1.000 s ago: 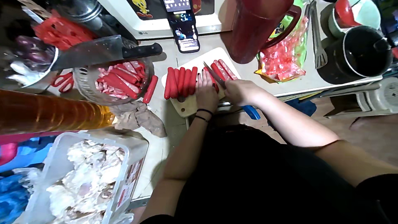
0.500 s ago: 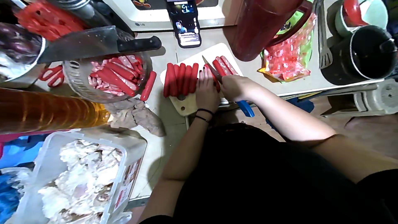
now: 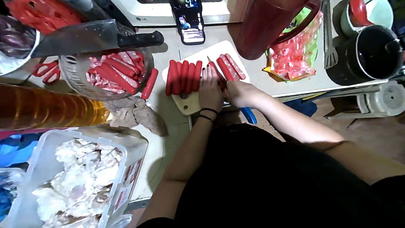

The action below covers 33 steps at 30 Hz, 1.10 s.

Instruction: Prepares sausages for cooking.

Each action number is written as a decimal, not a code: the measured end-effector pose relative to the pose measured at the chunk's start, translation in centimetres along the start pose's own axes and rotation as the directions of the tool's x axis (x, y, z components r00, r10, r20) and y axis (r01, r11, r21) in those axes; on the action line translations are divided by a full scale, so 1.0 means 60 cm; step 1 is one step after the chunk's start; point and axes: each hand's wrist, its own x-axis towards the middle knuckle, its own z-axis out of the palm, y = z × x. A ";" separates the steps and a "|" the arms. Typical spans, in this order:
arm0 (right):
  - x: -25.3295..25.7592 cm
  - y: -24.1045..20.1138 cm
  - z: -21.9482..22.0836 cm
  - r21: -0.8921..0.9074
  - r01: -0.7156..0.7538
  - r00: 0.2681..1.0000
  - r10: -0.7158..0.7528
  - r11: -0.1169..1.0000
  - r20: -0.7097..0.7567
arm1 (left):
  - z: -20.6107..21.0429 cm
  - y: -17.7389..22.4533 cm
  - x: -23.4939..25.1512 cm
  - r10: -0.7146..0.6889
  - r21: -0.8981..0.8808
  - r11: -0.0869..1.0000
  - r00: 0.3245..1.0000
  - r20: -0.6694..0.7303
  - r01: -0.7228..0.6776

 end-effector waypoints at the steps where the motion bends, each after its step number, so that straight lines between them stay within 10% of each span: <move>1: -0.002 0.005 0.003 0.016 0.016 1.000 -0.015 1.000 -0.003 | 0.002 0.000 0.000 0.001 0.003 1.000 1.000 -0.003 -0.001; 26: -0.132 0.069 0.019 -0.012 0.044 0.976 -0.041 0.999 0.212 | -0.011 0.000 -0.005 0.033 0.030 0.999 0.999 -0.012 -0.032; 33: -0.180 0.115 -0.016 0.002 0.107 0.965 -0.104 0.994 0.240 | -0.039 -0.024 -0.019 0.151 -0.194 0.966 0.983 -0.104 -0.169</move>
